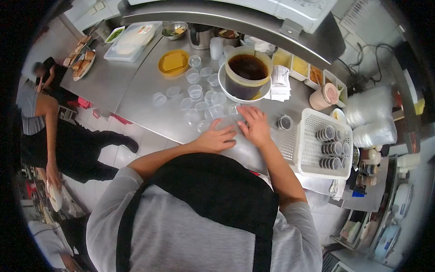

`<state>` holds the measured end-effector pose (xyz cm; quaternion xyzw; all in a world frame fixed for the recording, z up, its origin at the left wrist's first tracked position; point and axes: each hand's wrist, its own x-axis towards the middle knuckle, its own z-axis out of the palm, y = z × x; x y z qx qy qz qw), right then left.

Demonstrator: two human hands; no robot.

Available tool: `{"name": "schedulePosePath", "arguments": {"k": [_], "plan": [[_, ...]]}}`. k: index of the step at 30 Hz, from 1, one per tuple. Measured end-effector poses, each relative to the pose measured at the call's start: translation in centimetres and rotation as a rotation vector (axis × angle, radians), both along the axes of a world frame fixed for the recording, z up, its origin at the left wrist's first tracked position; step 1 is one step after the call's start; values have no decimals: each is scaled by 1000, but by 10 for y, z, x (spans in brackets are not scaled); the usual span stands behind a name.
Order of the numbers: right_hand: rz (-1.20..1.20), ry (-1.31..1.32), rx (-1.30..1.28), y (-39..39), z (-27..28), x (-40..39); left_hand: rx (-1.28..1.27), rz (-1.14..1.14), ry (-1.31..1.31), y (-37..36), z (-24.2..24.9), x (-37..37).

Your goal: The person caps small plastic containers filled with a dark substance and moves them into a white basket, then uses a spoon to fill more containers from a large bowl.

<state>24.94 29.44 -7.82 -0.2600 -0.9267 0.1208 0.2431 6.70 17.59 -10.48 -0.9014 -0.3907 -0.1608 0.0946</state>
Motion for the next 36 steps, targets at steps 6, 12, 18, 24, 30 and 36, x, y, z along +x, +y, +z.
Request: {"name": "schedulePosePath", "arguments": {"k": [6, 12, 18, 24, 30, 36], "plan": [[-13, 117, -3, -42, -14, -53, -61, 543, -214, -53, 3, -43], [0, 137, -7, -49, -13, -111, -141, 1081, -430, -57, 30, -86], [17, 129, -14, -30, -18, -171, -75, 1051, -506, -33, 13, -134], [99, 325, 29, -22, -10, -166, -117, 989, -505, -25, 27, -154], [-426, 882, -877, -25, -38, -44, -71, 771, -440, -45, 23, -98], [-614, 992, -1188, 68, -5, -1, -75, 881, -353, -9, 13, -100]]}}
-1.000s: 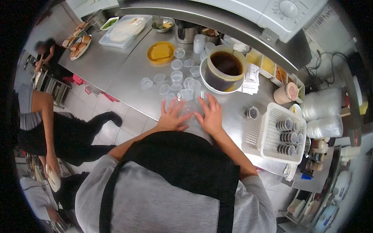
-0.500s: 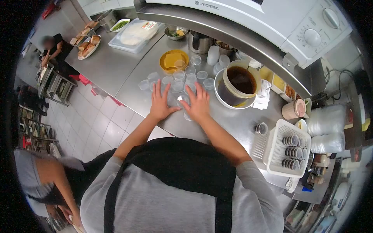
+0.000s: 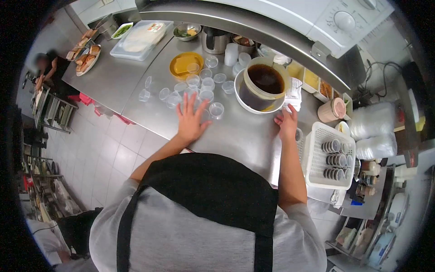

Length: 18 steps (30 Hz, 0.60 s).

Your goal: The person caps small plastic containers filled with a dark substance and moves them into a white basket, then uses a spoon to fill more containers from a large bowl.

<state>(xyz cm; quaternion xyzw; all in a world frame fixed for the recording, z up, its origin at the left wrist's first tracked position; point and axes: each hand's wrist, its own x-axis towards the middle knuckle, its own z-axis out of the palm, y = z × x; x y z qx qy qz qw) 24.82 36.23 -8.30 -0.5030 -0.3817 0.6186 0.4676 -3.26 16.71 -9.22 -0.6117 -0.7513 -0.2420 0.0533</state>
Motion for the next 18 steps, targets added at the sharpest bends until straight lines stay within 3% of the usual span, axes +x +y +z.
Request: {"name": "schedulePosePath", "arguments": {"k": [6, 8, 12, 18], "plan": [[126, 19, -88, 17, 10, -3, 81, 32, -80, -6, 20, -3], [102, 78, -95, 16, 17, -8, 78, -30, -16, -8, 19, 3], [135, -81, -50, 16, 18, -21, -17, -263, 168, -1, 11, 18], [101, -68, -24, 4, 9, -17, -103, -169, 117, 14, 10, 2]]}}
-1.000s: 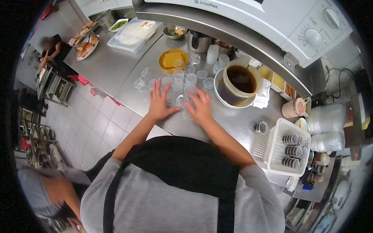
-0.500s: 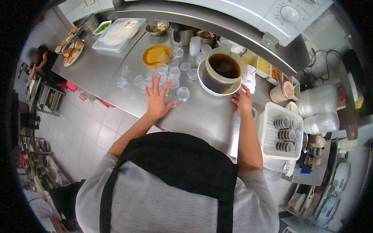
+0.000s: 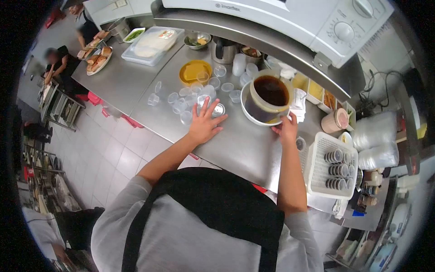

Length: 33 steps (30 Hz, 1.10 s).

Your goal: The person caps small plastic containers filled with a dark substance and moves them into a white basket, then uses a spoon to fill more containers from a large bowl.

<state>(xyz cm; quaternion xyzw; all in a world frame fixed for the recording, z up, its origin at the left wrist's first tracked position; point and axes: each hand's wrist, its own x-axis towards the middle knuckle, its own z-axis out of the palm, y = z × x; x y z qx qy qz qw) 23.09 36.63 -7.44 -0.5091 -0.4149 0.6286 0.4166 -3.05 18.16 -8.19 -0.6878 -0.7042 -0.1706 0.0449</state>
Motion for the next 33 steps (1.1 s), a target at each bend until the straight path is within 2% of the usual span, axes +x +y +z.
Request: {"name": "schedulePosePath", "arguments": {"k": [6, 10, 15, 21, 25, 27, 29, 31, 32, 33], "plan": [[-90, 115, -37, -58, -4, 3, 22, 25, -32, 2, 0, -29], [-136, 159, -67, -98, -8, 3, 191, -6, -83, -10, 2, -31], [-171, 157, -84, -142, -1, 0, 358, 35, -156, -58, -7, -23], [-167, 169, -164, -176, 3, 2, 370, 144, -222, -119, -25, -24], [-189, 167, -240, -187, -5, 21, 403, 384, -288, -137, -26, -50], [-138, 240, -395, -189, -14, 32, 449, 537, -334, -135, -25, -78], [-79, 299, -492, -198, -22, 36, 583, 720, -601, -121, -36, -119], [-23, 317, -457, -202, -20, 28, 432, 848, -896, -110, -10, -147], [-8, 325, -441, -204, -16, 26, 396, 876, -867, -103, -10, -163], [-115, 290, -398, -204, -8, 24, 352, 891, -840, -93, -17, -177]]}}
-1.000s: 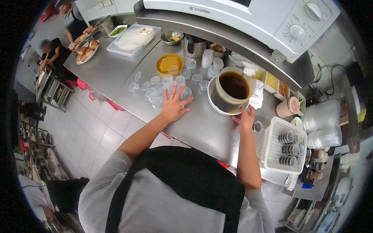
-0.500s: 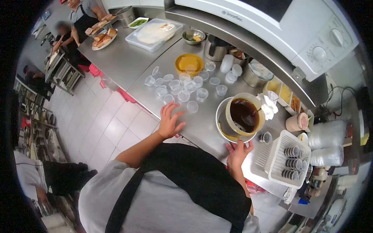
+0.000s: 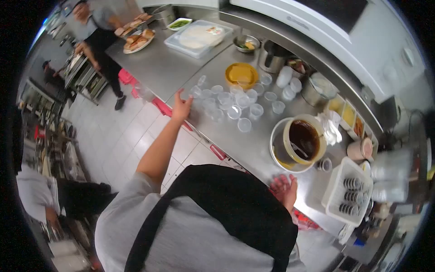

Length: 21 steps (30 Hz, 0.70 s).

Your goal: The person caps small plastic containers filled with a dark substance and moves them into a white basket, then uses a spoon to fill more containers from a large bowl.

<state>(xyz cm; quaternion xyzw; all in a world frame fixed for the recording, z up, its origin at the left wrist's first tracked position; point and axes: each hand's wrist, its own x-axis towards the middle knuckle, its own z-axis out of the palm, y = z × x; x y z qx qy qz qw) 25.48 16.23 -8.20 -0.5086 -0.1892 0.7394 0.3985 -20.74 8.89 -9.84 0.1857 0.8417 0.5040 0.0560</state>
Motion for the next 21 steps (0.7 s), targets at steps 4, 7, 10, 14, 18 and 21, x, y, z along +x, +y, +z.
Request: {"name": "schedulePosePath", "arguments": {"k": [4, 7, 10, 14, 18, 21], "plan": [[-171, -491, 750, 30, 27, 42, 64, -196, -340, 26, -51, -67], [-115, -853, 1148, 60, 95, 47, 224, -194, -416, 23, -26, -51], [49, -1268, 1397, 89, 151, 22, 466, -265, -525, 6, -4, -40], [232, -1483, 1733, 127, 177, -15, 415, -492, -362, -27, 25, -26], [538, -1584, 1517, 142, 180, -21, 363, -539, -200, -37, 52, 2], [644, -1627, 1543, 144, 176, -21, 411, -541, -160, -36, 58, 12]]}}
